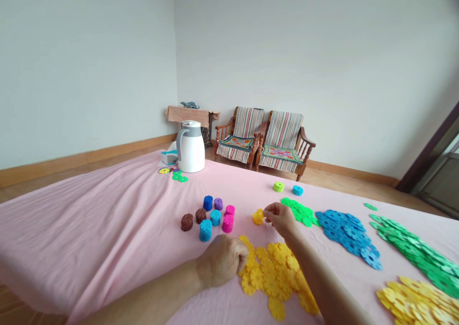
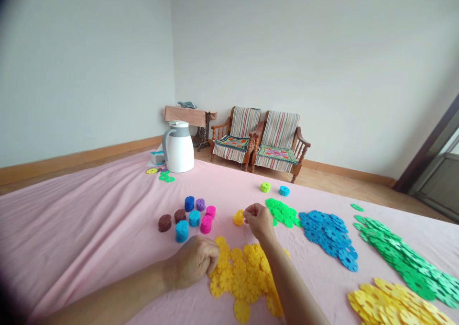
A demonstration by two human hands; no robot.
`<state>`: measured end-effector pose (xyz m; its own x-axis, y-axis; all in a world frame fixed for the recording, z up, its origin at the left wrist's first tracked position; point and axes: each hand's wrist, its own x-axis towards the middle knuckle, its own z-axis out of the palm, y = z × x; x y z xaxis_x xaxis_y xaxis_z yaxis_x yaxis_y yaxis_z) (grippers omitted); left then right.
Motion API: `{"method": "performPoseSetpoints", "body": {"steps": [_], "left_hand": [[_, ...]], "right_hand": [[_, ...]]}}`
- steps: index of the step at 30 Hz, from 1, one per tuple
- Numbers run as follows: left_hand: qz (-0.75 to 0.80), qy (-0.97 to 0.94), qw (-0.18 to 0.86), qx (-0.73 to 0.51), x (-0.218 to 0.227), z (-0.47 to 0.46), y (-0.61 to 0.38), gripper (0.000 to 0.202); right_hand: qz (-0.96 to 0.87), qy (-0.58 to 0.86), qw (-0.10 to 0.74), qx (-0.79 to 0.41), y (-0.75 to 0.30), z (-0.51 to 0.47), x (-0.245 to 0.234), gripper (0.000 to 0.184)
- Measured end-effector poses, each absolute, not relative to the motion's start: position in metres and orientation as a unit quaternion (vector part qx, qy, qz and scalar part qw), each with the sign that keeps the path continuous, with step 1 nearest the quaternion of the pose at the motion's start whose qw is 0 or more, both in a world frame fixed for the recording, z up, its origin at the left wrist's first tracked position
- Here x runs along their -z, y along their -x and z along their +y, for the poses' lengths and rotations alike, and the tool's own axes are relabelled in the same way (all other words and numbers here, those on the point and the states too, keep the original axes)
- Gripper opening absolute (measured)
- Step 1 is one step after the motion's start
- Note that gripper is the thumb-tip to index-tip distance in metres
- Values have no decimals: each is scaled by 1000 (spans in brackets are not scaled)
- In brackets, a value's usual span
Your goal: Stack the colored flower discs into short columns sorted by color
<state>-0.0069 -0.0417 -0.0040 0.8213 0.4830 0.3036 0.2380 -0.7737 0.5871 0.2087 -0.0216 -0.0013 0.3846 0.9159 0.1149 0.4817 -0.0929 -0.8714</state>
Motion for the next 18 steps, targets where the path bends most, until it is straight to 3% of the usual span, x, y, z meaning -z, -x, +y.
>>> {"method": "performPoseSetpoints", "body": {"steps": [14, 18], "left_hand": [[198, -917, 269, -220, 5, -41, 7, 20], [201, -916, 271, -216, 3, -43, 7, 21]], "right_hand": [[-535, 728, 402, -150, -210, -25, -2, 9], [-665, 653, 335, -139, -213, -30, -10, 35]]}}
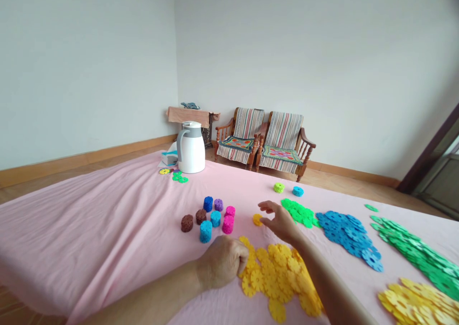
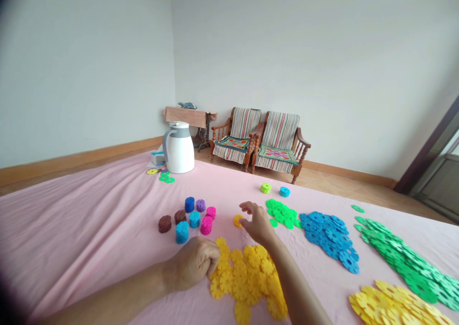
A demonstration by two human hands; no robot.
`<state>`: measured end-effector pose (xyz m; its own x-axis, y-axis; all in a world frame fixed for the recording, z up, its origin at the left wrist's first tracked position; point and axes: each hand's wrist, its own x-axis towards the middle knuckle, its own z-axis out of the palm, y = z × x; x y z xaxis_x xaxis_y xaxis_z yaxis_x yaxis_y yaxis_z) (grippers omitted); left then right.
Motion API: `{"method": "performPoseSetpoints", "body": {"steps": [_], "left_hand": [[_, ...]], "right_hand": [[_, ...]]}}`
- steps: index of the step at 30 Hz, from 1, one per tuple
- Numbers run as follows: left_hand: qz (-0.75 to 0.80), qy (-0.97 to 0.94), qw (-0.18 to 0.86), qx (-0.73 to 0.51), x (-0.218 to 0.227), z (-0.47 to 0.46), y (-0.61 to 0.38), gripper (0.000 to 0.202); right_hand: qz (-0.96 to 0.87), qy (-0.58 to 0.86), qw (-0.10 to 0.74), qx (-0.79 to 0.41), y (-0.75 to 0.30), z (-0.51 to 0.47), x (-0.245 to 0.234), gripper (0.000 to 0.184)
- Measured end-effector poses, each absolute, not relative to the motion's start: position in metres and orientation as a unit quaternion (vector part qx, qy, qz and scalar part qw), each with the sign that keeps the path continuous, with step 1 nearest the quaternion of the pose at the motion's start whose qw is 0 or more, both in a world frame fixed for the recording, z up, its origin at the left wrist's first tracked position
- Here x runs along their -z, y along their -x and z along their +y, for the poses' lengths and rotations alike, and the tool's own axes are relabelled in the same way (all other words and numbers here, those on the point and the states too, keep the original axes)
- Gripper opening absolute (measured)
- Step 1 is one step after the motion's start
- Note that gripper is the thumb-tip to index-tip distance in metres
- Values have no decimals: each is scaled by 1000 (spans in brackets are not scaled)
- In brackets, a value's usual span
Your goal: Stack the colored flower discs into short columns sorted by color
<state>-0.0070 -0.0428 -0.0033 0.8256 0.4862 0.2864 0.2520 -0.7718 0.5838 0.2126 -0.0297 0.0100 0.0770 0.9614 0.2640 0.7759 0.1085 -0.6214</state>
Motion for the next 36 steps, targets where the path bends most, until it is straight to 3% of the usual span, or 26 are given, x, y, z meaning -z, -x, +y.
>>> {"method": "performPoseSetpoints", "body": {"steps": [3, 10, 29, 36], "left_hand": [[204, -914, 277, -217, 3, -43, 7, 21], [214, -916, 273, -203, 2, -43, 7, 23], [196, -919, 274, -203, 0, -42, 7, 22], [195, -920, 270, -208, 2, -42, 7, 22]], "right_hand": [[-730, 617, 262, -132, -213, -31, -16, 48], [-783, 589, 164, -116, -205, -23, -20, 53], [-774, 599, 182, -101, -199, -20, -14, 51], [-713, 673, 180, -81, -205, -29, -11, 50]]}}
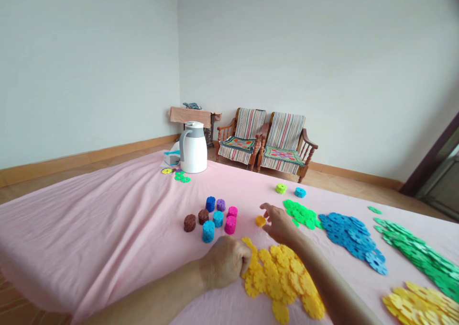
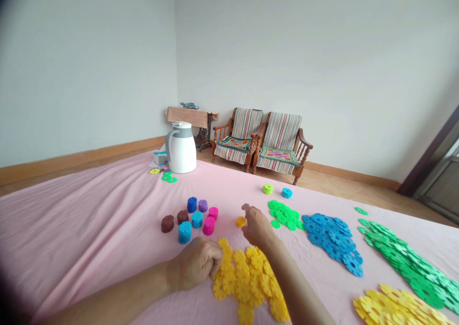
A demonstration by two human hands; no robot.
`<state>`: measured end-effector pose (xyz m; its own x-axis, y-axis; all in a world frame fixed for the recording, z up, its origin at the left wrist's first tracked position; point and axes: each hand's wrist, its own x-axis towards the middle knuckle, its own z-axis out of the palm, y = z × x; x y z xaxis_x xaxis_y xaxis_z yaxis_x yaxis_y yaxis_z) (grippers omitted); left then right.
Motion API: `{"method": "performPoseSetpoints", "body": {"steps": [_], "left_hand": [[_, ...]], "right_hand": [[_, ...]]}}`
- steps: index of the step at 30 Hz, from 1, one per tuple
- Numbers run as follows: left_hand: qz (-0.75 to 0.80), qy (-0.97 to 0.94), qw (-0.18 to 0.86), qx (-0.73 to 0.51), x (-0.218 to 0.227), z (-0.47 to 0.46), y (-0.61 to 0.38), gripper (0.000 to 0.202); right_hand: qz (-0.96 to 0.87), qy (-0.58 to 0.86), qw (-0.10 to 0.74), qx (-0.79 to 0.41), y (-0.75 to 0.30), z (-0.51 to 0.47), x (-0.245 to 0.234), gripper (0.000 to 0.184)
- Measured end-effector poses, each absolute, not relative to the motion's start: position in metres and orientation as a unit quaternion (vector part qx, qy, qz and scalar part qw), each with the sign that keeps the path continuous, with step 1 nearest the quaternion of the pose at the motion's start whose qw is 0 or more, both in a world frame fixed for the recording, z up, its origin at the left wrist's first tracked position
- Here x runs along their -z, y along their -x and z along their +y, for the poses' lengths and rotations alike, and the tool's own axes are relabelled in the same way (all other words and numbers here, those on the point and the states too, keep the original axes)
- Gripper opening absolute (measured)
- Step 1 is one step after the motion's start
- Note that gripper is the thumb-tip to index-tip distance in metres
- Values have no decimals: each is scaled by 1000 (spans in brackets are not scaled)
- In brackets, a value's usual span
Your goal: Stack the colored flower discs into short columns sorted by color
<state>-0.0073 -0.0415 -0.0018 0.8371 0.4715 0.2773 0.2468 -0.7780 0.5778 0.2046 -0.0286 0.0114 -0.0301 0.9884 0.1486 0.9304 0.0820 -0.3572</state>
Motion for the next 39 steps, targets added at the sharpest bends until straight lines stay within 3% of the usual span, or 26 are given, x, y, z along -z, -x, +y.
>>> {"method": "performPoseSetpoints", "body": {"steps": [28, 33, 39], "left_hand": [[194, -918, 273, -212, 1, -42, 7, 21], [209, -912, 285, -209, 1, -43, 7, 22], [213, -912, 277, -215, 2, -43, 6, 19]], "right_hand": [[-662, 709, 233, -67, -202, -35, -9, 42], [-679, 713, 156, -87, -228, -52, -33, 18], [-676, 719, 43, -156, -263, -81, -44, 21]]}}
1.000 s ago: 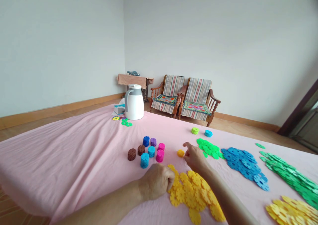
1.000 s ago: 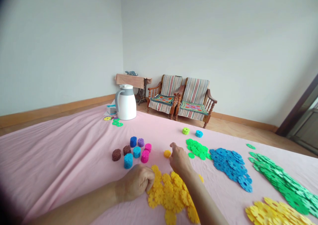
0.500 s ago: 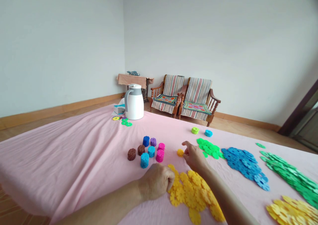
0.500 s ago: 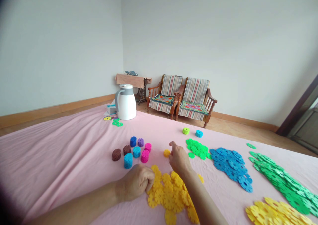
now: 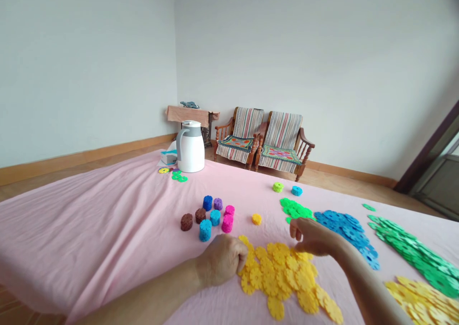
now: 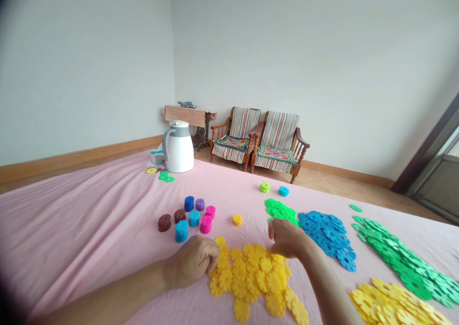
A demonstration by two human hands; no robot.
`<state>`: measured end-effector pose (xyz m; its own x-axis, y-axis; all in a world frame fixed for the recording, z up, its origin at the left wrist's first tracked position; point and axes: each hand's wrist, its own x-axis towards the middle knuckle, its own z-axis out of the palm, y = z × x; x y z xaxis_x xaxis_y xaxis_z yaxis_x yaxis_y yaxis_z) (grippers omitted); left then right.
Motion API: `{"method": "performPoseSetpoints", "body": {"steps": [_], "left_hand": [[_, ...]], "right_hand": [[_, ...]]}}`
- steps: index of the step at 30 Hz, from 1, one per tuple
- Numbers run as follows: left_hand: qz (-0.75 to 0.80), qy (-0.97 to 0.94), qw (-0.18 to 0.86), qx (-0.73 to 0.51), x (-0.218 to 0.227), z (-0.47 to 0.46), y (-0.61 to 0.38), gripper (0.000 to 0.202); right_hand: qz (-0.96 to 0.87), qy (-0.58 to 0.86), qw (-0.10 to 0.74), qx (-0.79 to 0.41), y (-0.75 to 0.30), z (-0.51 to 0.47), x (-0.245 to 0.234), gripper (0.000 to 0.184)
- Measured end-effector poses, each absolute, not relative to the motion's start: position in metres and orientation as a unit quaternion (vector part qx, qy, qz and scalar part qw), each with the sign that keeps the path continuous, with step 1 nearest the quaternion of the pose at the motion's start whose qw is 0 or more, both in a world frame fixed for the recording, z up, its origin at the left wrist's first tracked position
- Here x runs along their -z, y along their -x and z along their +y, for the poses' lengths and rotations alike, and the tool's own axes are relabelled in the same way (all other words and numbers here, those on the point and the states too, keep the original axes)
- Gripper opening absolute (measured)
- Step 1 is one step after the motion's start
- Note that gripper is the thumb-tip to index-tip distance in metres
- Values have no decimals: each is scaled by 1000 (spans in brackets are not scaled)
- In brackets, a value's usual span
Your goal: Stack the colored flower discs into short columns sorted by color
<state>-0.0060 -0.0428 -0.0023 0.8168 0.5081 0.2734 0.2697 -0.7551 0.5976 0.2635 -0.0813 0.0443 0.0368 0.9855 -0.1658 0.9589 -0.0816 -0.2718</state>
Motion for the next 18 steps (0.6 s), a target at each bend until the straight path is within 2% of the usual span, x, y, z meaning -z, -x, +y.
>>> {"method": "performPoseSetpoints", "body": {"steps": [11, 14, 18], "left_hand": [[211, -908, 287, -223, 6, -41, 7, 19], [213, -907, 287, -223, 5, -41, 7, 19], [219, -905, 291, -218, 4, -42, 6, 19]], "right_hand": [[-669, 719, -29, -187, -257, -87, -58, 25], [-679, 696, 1, -235, -262, -89, -59, 15], [-694, 630, 108, -331, -259, -86, -61, 11]]}}
